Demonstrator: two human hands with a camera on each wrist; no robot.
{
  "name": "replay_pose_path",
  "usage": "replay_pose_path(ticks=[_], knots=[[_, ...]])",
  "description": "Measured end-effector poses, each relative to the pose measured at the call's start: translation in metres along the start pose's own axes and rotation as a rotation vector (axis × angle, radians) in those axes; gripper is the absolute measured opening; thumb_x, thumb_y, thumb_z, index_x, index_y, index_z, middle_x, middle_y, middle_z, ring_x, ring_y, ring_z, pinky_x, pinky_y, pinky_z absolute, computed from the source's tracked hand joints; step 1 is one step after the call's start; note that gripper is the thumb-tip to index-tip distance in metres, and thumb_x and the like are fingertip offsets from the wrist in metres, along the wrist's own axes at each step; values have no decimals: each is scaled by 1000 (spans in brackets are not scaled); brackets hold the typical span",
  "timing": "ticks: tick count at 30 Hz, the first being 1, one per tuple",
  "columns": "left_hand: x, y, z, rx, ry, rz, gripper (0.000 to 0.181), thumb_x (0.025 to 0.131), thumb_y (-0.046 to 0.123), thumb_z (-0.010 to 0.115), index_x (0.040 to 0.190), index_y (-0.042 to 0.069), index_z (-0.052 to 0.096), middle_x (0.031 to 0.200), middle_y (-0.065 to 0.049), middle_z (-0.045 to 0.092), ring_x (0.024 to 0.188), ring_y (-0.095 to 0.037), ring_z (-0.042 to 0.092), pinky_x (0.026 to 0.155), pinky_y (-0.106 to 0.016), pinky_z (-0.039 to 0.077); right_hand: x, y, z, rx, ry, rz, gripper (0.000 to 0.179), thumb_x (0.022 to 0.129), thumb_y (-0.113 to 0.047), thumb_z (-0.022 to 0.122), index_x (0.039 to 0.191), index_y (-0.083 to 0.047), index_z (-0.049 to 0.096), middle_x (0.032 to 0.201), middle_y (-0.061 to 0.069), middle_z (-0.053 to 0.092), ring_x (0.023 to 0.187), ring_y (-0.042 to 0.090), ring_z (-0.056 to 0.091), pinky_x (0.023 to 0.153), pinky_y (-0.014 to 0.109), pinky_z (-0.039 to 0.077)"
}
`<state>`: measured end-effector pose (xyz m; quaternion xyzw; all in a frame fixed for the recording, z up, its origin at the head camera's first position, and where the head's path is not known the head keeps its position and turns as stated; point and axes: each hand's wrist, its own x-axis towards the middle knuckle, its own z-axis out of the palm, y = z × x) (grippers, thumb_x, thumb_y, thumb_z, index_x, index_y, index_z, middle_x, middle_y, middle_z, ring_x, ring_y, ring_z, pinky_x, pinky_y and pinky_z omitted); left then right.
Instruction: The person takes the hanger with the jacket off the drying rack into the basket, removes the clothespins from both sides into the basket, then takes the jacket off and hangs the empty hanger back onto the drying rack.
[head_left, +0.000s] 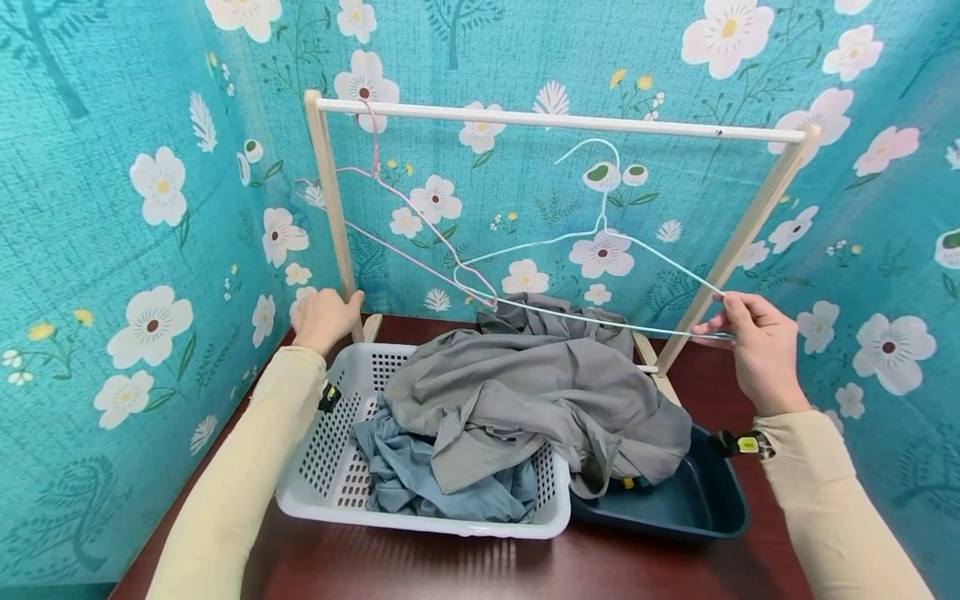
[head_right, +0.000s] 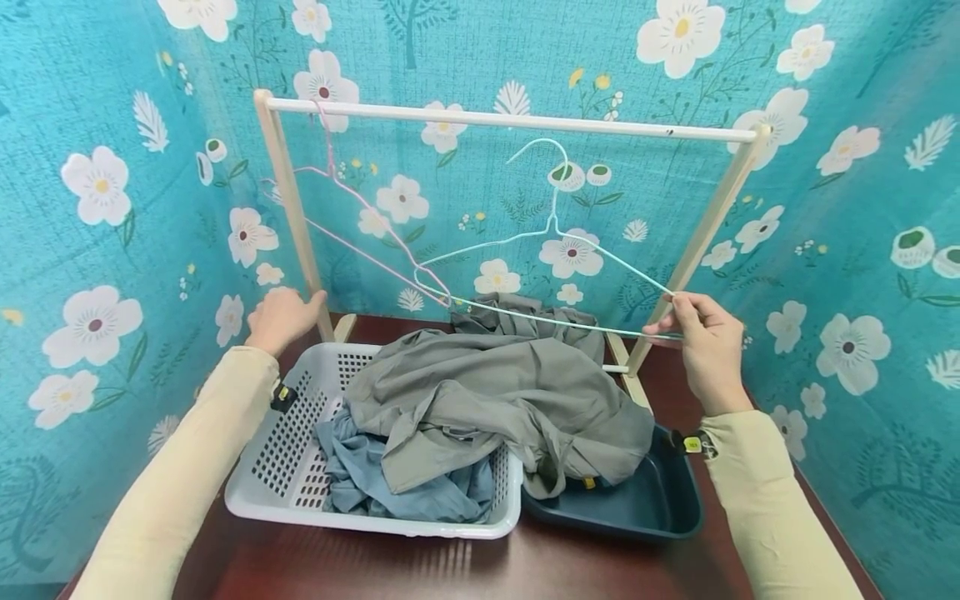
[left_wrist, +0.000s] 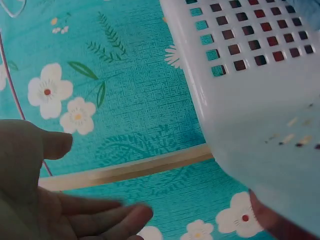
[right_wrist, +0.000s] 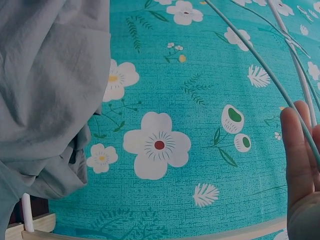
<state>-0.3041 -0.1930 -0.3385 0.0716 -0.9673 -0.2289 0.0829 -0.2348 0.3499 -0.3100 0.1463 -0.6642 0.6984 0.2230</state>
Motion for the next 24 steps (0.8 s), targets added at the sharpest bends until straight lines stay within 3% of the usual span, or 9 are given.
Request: replay_pose_path(ticks=[2,4,5,7,9,12,16,20,24], knots=[[4,-2,-1,-83,-15,-33,61,98,49,37,101,-9,57,86,-25,55,82,-41,54,74,-52,41,1,-1,1,2,9,-5,29,95,-17,56,112,6,62,73,8,60,67,14,68,65,26,53],[10,-3,-2,-209,-34,-52,71,98,50,37,133,-11,38,116,-33,49,106,-47,50,89,-56,39,3,-1,3,3,17,-9,29,95,-17,57,112,6,62,73,8,60,67,14,68,65,26,53],[13,-4,-2,-274,-37,-57,75,98,50,37,143,-9,23,128,-34,41,116,-48,44,95,-57,36,3,-1,4,9,23,-11,29,95,-17,57,111,6,63,73,8,60,67,14,68,65,26,53],[19,-4,-1,-390,-38,-49,80,99,48,36,149,-5,5,141,-33,30,125,-46,37,98,-57,33,5,-2,7,10,30,-16,29,95,-18,57,111,6,63,72,8,60,67,14,68,64,26,53],[24,-4,1,-467,-33,-32,77,99,47,36,150,0,3,141,-31,31,125,-43,40,97,-54,36,6,-3,9,14,35,-20,29,95,-19,57,110,6,63,72,8,60,67,14,68,64,27,53],[30,-5,4,-493,-21,-5,68,101,44,33,150,3,12,132,-28,41,113,-40,49,88,-51,42,8,-4,14,9,36,-25,30,95,-20,57,110,5,63,72,8,59,67,14,68,63,27,53],[33,-8,8,-450,17,29,56,102,40,30,142,2,29,115,-25,48,94,-37,52,75,-47,43,11,-6,20,4,40,-29,31,95,-21,57,110,5,63,73,8,58,67,14,68,63,27,53],[37,-7,13,-389,95,49,39,103,36,31,114,1,44,92,-20,47,75,-33,48,63,-43,40,14,-9,25,-9,64,-34,31,94,-23,58,110,4,63,73,8,59,67,14,68,63,27,53],[41,-6,19,-340,163,40,33,104,33,32,104,4,47,88,-16,47,74,-32,49,62,-43,39,15,-11,30,1,86,-31,31,94,-23,59,110,4,63,72,9,59,67,15,68,63,27,53]])
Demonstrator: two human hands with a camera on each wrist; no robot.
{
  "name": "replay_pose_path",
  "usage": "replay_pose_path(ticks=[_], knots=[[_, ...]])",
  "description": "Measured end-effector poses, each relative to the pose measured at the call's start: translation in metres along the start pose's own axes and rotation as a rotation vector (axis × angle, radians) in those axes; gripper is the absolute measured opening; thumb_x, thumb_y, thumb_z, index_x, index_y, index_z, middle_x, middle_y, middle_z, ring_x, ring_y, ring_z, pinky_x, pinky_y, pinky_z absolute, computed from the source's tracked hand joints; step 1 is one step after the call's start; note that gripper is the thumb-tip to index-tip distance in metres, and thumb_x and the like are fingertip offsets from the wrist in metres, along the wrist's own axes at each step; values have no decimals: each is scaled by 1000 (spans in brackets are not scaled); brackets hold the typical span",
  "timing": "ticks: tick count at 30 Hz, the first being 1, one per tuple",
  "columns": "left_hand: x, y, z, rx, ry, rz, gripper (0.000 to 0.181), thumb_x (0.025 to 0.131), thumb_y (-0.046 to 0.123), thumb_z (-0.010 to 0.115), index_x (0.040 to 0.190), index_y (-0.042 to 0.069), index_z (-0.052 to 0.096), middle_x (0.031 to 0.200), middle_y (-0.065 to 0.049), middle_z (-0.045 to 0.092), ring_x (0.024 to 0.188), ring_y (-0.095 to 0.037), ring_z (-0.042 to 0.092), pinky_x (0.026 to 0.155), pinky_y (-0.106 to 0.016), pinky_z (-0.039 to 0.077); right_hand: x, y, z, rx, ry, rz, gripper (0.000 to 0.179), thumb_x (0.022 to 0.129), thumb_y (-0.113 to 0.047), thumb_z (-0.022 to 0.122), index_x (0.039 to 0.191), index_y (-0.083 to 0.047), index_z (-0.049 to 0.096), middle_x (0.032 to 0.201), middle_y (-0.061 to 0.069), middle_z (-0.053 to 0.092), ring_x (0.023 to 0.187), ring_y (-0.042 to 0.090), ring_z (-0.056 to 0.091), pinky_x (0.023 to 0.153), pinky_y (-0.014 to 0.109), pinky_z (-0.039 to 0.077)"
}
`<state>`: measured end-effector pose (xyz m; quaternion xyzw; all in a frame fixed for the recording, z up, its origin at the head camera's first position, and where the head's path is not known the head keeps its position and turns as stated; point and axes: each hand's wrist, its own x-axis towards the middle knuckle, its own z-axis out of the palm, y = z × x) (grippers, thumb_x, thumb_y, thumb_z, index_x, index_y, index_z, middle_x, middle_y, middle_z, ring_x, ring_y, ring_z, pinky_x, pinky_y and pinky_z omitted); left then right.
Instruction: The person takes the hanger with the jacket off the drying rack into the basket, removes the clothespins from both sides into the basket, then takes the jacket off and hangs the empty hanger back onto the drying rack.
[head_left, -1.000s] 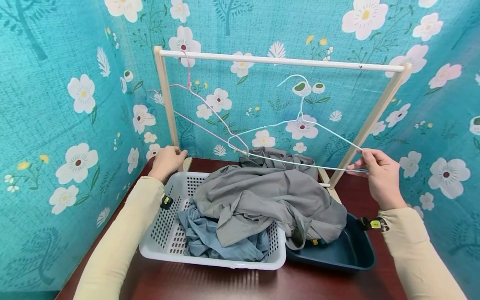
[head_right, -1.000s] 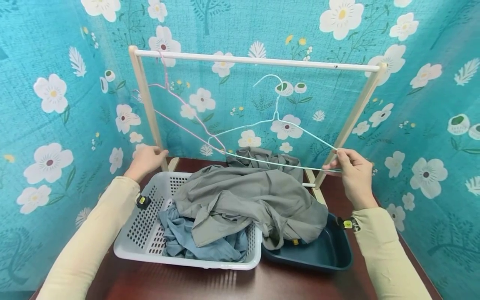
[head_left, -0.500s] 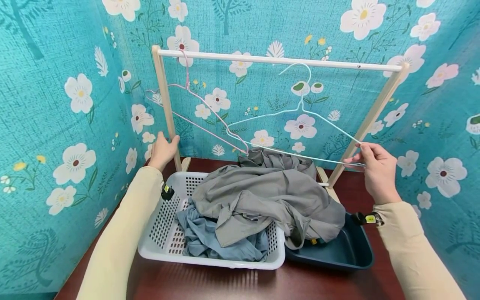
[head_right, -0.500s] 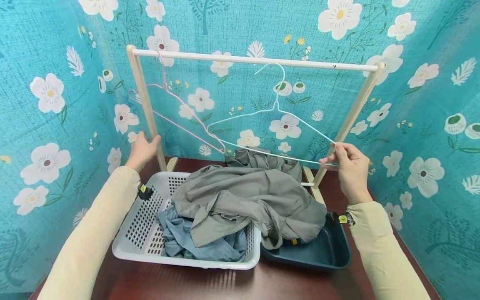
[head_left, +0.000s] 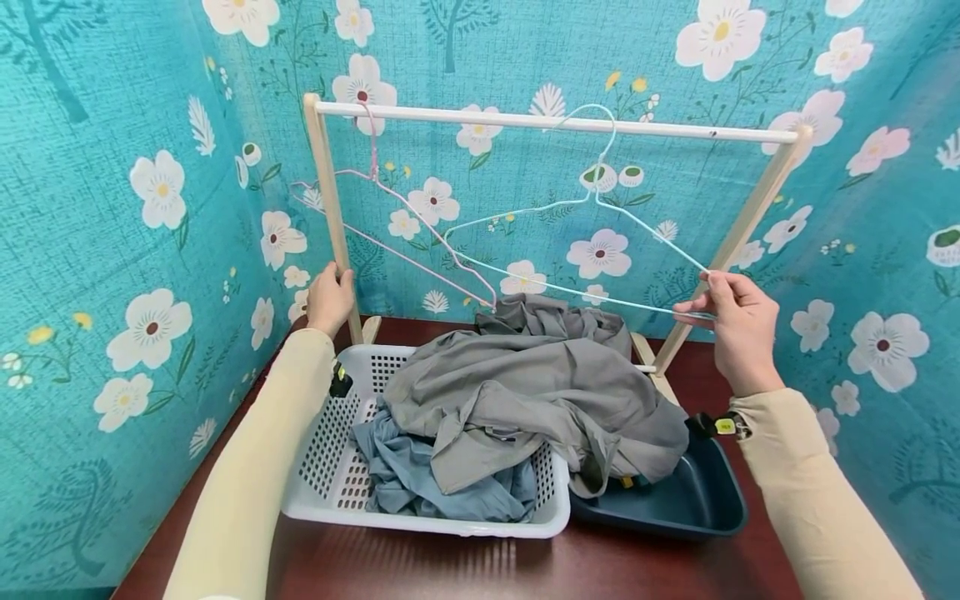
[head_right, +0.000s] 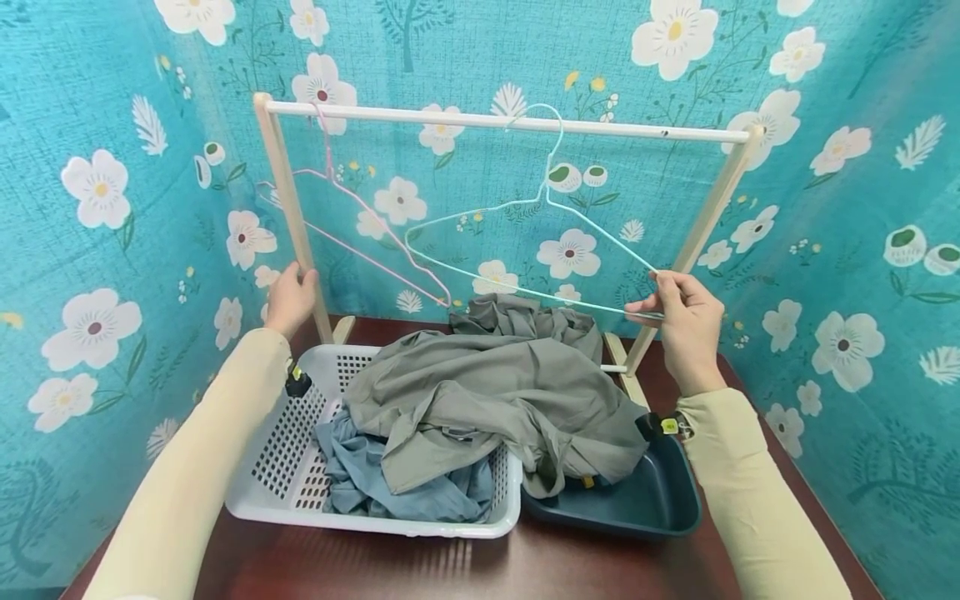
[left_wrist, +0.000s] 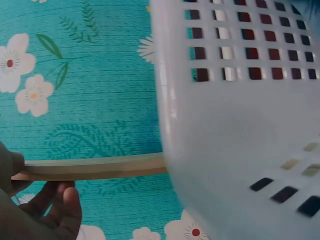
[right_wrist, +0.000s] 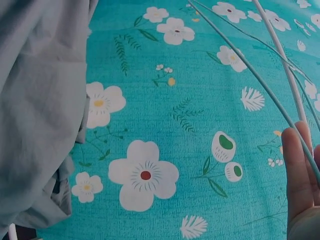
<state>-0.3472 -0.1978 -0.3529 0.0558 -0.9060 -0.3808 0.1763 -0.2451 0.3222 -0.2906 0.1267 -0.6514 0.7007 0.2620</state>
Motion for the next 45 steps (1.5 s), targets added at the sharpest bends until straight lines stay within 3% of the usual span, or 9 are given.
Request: replay_pose_path(ticks=[5,11,19,45], knots=[[1,-4,5,28,46,17,33,104,33,31,103,5,48,86,-17,50,77,-34,51,65,-45,40,4,-2,10,19,7,8,31,94,-23,59,110,3,63,72,9,61,68,15,69,64,27,53],[1,-7,9,32,48,17,33,104,36,29,100,8,45,76,-14,47,63,-30,48,55,-40,37,8,-4,21,9,12,12,32,94,-25,58,111,2,63,72,9,61,69,15,69,65,27,53],[1,-8,8,44,54,1,31,104,35,30,101,9,45,74,-14,46,62,-30,47,53,-39,37,10,3,34,-38,-2,28,30,95,-26,56,110,-2,64,72,5,61,69,13,68,66,25,53],[0,-7,10,39,76,15,33,104,36,30,98,7,44,73,-13,45,62,-30,49,53,-39,37,3,18,83,-203,-188,53,34,99,-32,45,115,-6,60,83,7,63,84,17,67,76,29,53]])
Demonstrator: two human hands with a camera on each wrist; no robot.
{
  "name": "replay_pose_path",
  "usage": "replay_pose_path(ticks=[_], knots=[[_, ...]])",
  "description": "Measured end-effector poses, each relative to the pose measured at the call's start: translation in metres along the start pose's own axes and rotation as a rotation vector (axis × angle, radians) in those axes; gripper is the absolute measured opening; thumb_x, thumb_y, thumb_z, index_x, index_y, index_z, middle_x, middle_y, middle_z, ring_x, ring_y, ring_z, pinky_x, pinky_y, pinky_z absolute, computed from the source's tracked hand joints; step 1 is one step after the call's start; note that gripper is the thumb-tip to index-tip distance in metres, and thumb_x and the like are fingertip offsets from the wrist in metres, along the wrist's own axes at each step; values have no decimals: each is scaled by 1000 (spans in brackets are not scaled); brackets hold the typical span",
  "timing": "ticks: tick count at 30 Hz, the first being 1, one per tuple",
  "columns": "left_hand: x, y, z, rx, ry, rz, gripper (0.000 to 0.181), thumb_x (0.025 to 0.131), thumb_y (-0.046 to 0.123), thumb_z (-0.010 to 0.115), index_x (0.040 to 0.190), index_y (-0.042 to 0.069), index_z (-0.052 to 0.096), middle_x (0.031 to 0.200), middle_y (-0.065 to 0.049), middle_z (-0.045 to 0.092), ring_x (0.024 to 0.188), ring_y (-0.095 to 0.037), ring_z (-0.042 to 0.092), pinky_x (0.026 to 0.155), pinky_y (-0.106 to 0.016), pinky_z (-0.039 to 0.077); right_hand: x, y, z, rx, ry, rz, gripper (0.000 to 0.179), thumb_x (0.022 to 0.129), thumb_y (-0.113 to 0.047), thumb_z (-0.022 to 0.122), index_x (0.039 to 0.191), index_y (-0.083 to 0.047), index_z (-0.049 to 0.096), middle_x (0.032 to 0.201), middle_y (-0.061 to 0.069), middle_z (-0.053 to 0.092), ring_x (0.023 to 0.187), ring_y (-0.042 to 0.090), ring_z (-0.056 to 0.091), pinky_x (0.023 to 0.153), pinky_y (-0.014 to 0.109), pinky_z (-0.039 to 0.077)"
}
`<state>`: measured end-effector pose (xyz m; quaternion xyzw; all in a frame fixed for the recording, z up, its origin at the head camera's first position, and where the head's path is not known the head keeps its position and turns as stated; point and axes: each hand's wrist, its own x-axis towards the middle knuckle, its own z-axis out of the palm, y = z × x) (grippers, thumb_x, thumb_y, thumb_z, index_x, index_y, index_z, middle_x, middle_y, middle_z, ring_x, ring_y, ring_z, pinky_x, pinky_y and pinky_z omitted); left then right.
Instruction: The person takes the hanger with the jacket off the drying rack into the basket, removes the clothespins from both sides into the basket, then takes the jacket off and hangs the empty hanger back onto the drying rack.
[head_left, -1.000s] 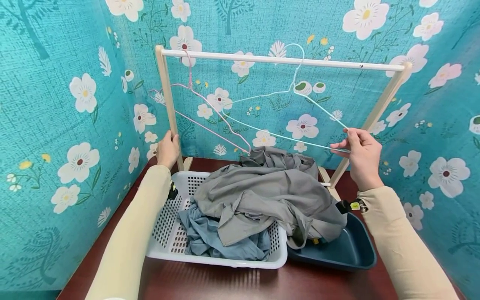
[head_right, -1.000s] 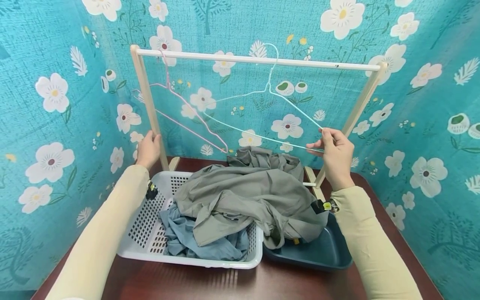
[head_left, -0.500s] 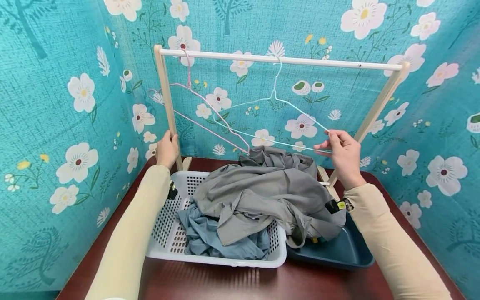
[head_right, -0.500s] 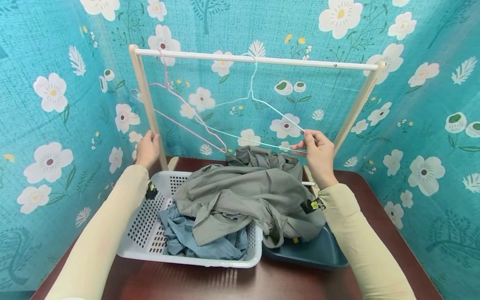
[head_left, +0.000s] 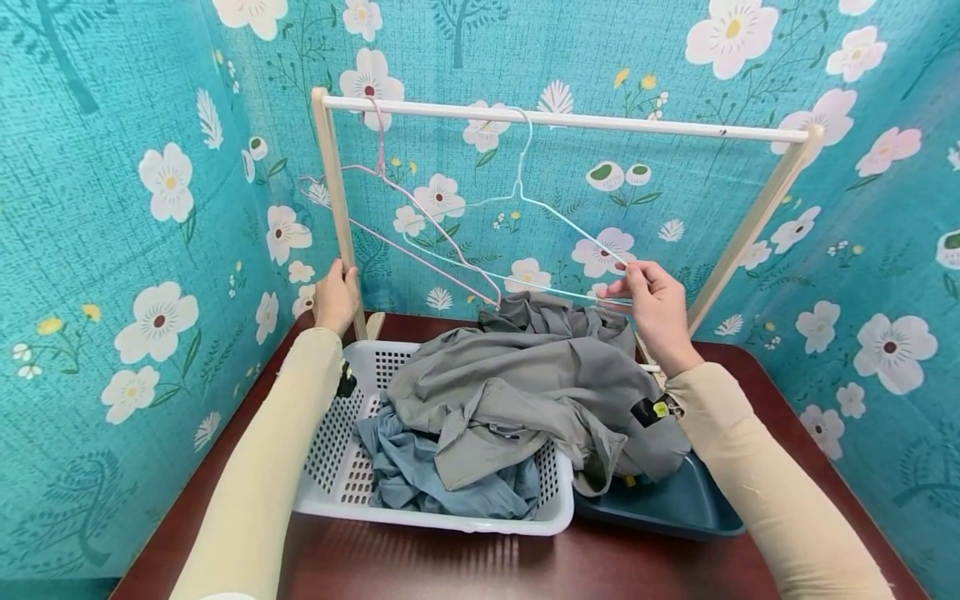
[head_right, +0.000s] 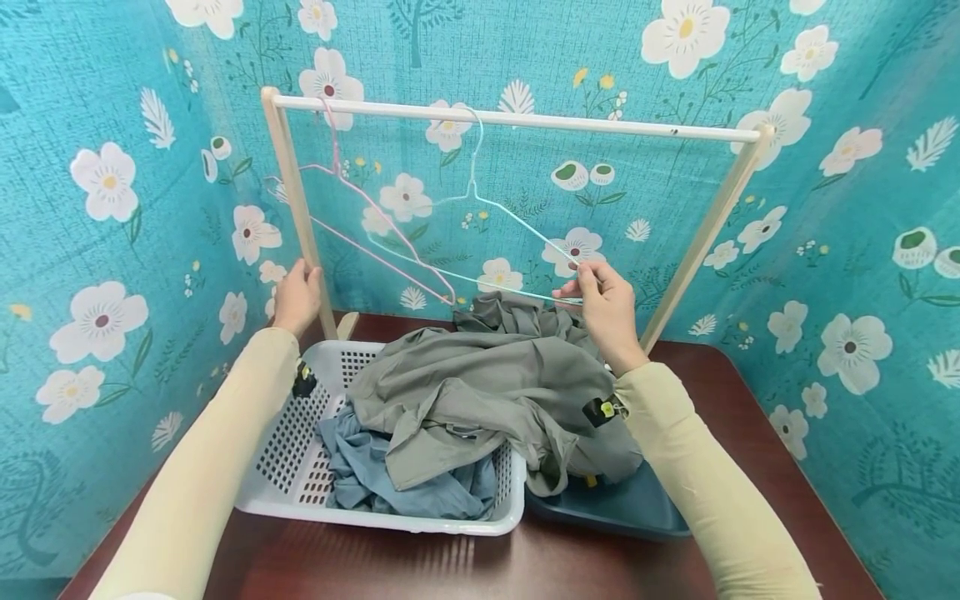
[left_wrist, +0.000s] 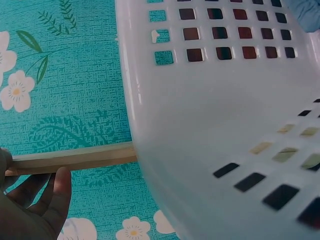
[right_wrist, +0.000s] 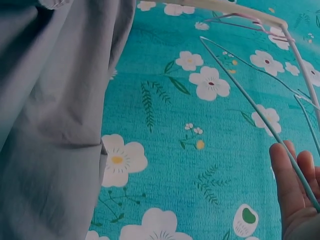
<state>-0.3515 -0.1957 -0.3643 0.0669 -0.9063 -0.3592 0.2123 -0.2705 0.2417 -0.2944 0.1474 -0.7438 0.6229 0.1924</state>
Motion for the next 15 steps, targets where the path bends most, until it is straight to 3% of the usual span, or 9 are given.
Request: replay_pose_path(ticks=[15], knots=[[-1,0,0,3,3,5,31,104,35,30,97,8,42,72,-13,43,57,-29,46,51,-39,36,5,0,24,-60,-130,9,42,102,-32,38,123,0,54,96,13,64,91,14,65,81,30,51]])
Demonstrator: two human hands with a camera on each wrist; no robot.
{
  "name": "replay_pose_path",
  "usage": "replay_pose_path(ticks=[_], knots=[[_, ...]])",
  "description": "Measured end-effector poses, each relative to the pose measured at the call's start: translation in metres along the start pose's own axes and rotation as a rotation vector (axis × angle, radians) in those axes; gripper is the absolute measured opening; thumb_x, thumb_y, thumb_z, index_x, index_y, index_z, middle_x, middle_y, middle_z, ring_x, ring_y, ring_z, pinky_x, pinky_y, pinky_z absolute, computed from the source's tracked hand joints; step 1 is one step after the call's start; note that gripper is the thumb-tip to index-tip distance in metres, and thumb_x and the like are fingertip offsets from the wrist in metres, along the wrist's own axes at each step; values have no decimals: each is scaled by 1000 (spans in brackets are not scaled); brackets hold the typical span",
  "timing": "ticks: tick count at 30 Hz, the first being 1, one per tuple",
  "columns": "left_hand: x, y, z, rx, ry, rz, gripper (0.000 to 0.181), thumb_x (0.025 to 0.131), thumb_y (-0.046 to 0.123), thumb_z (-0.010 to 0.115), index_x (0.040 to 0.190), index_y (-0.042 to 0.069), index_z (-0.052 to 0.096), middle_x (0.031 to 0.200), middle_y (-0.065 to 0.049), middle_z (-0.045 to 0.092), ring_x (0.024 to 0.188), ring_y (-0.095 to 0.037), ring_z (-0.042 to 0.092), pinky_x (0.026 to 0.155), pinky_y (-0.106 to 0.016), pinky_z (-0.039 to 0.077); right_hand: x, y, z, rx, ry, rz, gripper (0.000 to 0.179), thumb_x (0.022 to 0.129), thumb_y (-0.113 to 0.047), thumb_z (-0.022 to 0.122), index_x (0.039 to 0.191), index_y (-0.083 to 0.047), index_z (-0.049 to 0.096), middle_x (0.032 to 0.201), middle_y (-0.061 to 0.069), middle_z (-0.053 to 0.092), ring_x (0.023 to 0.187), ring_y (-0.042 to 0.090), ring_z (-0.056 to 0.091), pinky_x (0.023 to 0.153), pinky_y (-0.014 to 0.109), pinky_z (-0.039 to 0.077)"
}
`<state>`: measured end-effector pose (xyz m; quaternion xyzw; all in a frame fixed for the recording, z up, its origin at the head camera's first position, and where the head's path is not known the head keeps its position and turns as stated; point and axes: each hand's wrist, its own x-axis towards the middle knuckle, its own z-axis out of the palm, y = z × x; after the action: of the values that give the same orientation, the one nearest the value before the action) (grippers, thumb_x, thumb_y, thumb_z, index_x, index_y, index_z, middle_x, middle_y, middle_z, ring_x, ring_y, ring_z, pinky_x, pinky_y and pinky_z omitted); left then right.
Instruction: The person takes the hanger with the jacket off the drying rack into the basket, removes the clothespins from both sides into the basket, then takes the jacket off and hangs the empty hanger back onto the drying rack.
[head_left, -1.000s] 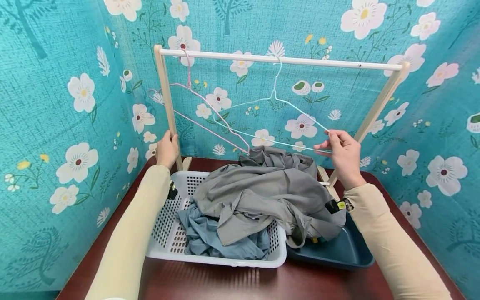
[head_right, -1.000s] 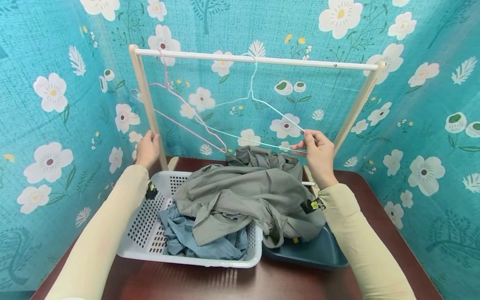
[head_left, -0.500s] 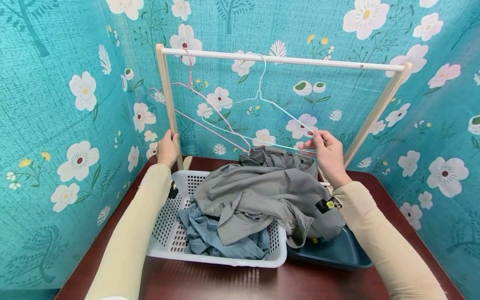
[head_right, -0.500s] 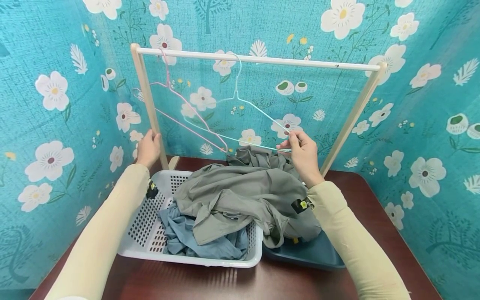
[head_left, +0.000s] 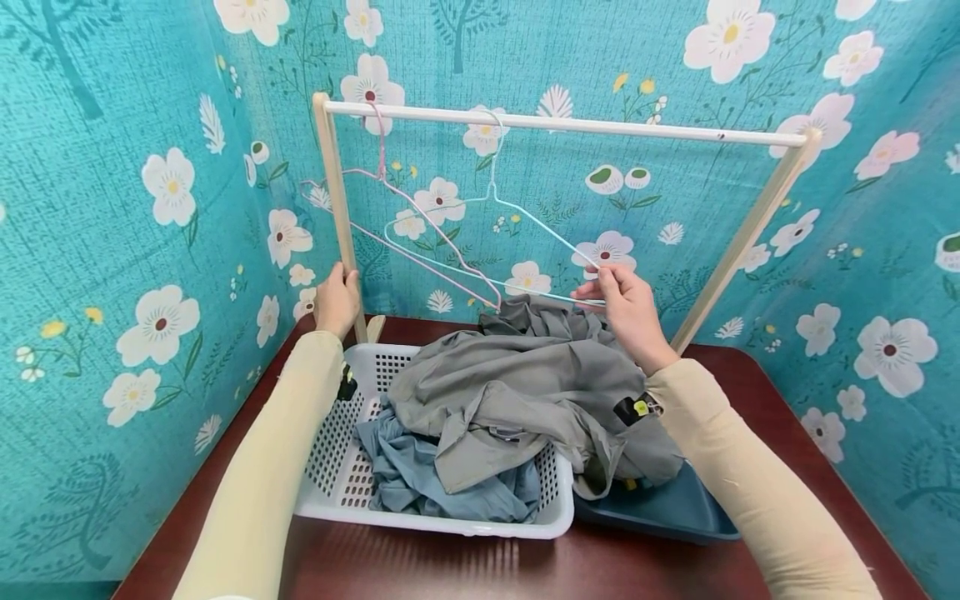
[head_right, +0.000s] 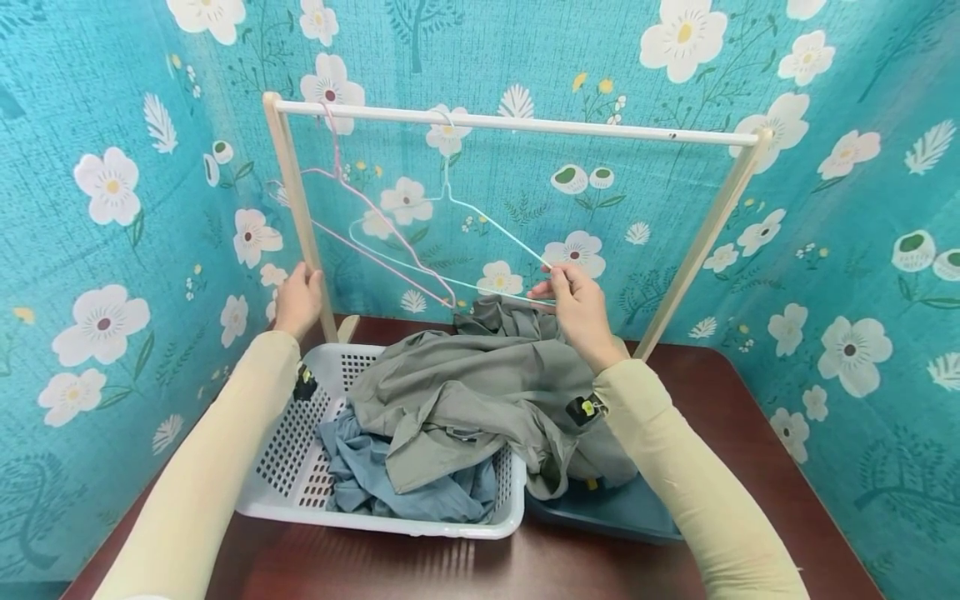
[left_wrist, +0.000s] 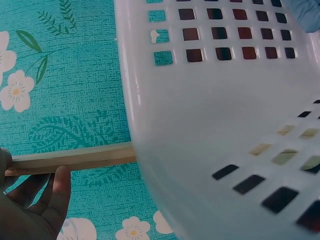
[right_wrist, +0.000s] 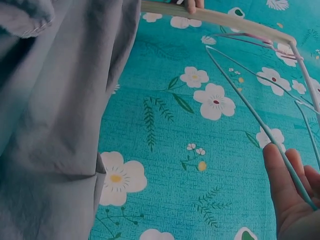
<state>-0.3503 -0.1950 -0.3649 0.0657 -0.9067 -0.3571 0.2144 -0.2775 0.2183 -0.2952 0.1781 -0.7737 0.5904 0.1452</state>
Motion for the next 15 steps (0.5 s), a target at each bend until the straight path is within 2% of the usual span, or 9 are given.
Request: replay_pose_path(ticks=[5,9,15], knots=[[0,-1,0,3,-3,-2,30,104,34,31,95,9,42,72,-13,44,58,-29,47,51,-38,36,0,2,6,-25,-44,46,43,102,-33,37,123,1,54,102,17,64,99,23,64,83,33,51],[0,-1,0,2,-9,1,31,104,35,29,95,8,42,73,-13,44,59,-29,47,52,-39,36,-1,4,9,-77,-95,72,43,103,-33,37,122,0,56,107,18,63,104,25,61,84,33,51],[-1,0,-1,6,-13,-6,33,104,37,28,96,9,42,74,-13,44,61,-29,46,53,-38,36,-2,3,11,-84,-162,85,44,103,-33,37,127,0,54,111,20,61,106,26,60,85,30,50]])
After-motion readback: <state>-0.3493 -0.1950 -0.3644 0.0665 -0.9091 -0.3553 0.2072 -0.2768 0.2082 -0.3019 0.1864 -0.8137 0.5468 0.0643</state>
